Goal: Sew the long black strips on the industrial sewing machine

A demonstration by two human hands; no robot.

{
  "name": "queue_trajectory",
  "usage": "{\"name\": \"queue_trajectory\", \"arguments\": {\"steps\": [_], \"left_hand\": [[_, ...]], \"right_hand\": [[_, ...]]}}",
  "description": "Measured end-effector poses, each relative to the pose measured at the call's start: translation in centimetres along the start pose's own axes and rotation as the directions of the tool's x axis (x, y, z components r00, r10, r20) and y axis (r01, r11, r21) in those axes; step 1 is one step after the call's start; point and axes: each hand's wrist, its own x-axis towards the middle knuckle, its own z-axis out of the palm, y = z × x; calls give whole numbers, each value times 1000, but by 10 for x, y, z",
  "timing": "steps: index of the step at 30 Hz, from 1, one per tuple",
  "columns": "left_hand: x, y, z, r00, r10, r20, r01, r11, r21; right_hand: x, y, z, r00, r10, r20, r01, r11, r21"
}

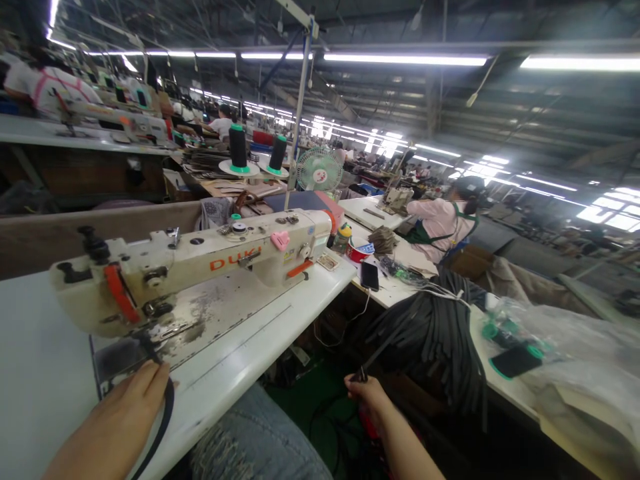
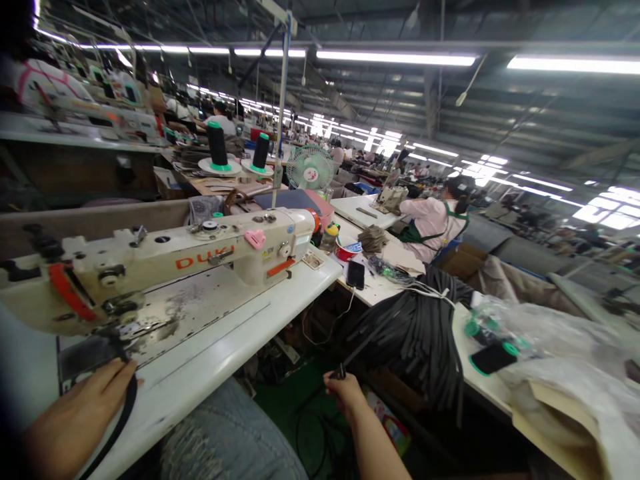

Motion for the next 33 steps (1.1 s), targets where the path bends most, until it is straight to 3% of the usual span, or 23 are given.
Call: {"name": "queue_trajectory", "arguments": {"steps": [4, 7, 9, 11, 14, 17, 23, 29, 33], "left_hand": [[-1, 14, -24, 998, 67, 13, -68, 987, 147], [-1, 27, -41, 999, 35, 15, -37, 988, 152], [0, 35, -50, 1000, 6, 7, -7, 992, 125], [0, 42, -57, 1000, -9, -5, 9, 996, 94], [2, 48, -66, 1000, -19, -3, 19, 997, 75], [3, 49, -72, 999, -17, 40, 14, 996, 83], [1, 45, -69, 997, -14, 74, 6, 994, 110], [-2, 38, -55, 999, -2, 35, -1, 998, 70], [-3, 33, -53, 999, 23, 22, -24, 999, 22]], "right_hand": [[20, -18, -12, 997, -5, -75, 15, 990, 139], [41, -43, -27, 980, -57, -193, 100, 969, 225], [41, -44, -23, 974, -77, -214, 129, 962, 239], [27, -32, -7, 984, -84, -155, 117, 967, 225], [0, -6, 20, 998, -56, 32, 49, 983, 179], [-7, -2, 24, 994, -47, 94, 31, 985, 170], [16, -36, 3, 990, -139, 15, 133, 969, 209], [-3, -27, 33, 974, -141, 175, 119, 984, 132], [-5, -37, 32, 975, -192, 114, 176, 975, 138]]}}
